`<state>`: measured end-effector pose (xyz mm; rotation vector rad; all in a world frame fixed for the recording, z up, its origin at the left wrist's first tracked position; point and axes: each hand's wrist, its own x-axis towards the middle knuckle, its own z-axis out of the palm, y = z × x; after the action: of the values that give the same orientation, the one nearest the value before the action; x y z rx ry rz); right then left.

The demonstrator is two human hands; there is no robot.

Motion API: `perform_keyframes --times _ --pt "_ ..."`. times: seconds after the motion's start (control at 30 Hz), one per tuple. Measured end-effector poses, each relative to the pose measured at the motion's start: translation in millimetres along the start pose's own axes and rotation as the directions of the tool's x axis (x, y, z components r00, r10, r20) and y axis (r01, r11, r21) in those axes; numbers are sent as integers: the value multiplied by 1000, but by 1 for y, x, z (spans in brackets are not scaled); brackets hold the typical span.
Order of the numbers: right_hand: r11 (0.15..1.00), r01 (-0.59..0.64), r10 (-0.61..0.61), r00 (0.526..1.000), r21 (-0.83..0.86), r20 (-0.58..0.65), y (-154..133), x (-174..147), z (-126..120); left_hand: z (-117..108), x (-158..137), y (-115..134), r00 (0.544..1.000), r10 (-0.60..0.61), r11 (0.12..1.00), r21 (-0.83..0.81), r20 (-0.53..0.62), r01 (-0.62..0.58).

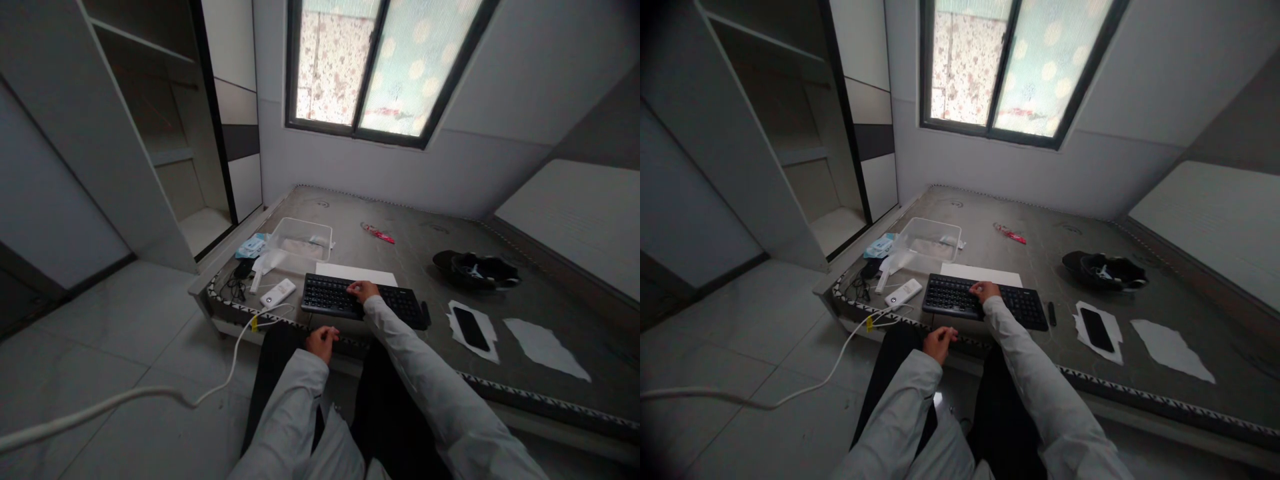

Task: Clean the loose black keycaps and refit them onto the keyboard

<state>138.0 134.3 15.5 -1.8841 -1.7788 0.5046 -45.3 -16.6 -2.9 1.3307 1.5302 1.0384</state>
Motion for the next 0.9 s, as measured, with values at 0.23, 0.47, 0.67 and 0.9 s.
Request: perform_keyframes --times 0.23,0.47,0.67,0.9 --pt "997 0 4 999 -79 49 1 3 0 1 2 0 999 -22 998 51 24 21" --pt "990 -23 38 994 -141 102 1 9 3 3 6 -4 999 -19 999 39 51 17" --pt "980 -17 51 985 -199 165 -7 14 -1 0 4 0 997 -14 999 47 78 10" --pt "966 -3 66 970 -259 236 -16 20 -8 3 3 -2 997 -4 996 84 74 -2"
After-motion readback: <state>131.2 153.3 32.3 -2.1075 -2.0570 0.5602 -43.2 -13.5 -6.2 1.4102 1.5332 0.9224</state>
